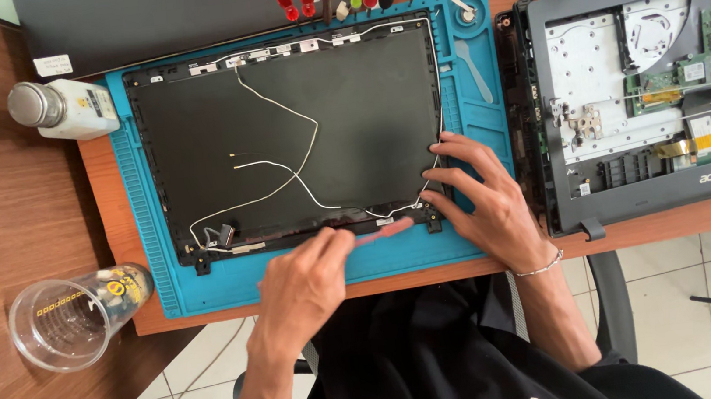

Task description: The person uses a red pry tool to detach the bezel from the edges of a laptop screen and then handles the internal wiring and components within the open display panel.

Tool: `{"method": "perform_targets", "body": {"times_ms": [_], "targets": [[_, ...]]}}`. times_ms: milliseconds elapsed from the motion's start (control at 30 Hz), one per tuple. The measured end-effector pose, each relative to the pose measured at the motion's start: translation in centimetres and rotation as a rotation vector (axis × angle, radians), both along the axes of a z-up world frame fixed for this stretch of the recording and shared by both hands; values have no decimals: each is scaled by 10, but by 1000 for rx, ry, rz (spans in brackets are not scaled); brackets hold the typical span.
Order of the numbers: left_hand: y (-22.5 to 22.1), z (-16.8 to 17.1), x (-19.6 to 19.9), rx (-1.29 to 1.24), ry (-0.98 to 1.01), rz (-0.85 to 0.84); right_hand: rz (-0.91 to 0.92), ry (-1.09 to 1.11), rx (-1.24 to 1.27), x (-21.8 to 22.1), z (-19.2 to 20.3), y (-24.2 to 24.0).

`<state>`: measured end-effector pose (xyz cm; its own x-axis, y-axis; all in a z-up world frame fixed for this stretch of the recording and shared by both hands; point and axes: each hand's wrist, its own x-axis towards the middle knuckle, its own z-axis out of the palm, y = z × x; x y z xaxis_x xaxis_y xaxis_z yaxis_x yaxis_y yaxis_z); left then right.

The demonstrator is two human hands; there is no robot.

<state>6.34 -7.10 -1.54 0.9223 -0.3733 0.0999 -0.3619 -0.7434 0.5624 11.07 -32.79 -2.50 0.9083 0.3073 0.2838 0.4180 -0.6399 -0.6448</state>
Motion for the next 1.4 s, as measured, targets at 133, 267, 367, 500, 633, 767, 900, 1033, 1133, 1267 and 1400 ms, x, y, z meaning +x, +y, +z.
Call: {"method": "perform_targets", "body": {"times_ms": [133,267,367,500,633,767,900,1033,1133,1267,1400], "targets": [[-3,2,-1,3,45,-34,-14,-22,-5,2,-2,0],[-6,3,3,-13,16,-21,-23,-34,6,4,-4,0],[-7,5,3,-19,41,-51,-31,-48,16,5,-4,0],[-7,3,8,-7,-2,-34,-40,-51,21,4,-4,0],[-10,4,6,-4,58,-84,-31,-34,18,3,-1,-1],[-11,2,9,17,-9,-53,-10,5,34,0,1,-3],[-13,5,9,11,28,-81,0,25,13,-2,2,-6],[-11,9,11,19,40,-51,2,55,5,-4,-2,-8],[-16,8,16,32,56,-68,16,-15,-33,-4,-7,-11],[-13,14,16,13,93,-88,29,64,-4,-5,-7,-14],[-18,11,20,7,36,-78,27,85,15,-4,-4,-15]]}}
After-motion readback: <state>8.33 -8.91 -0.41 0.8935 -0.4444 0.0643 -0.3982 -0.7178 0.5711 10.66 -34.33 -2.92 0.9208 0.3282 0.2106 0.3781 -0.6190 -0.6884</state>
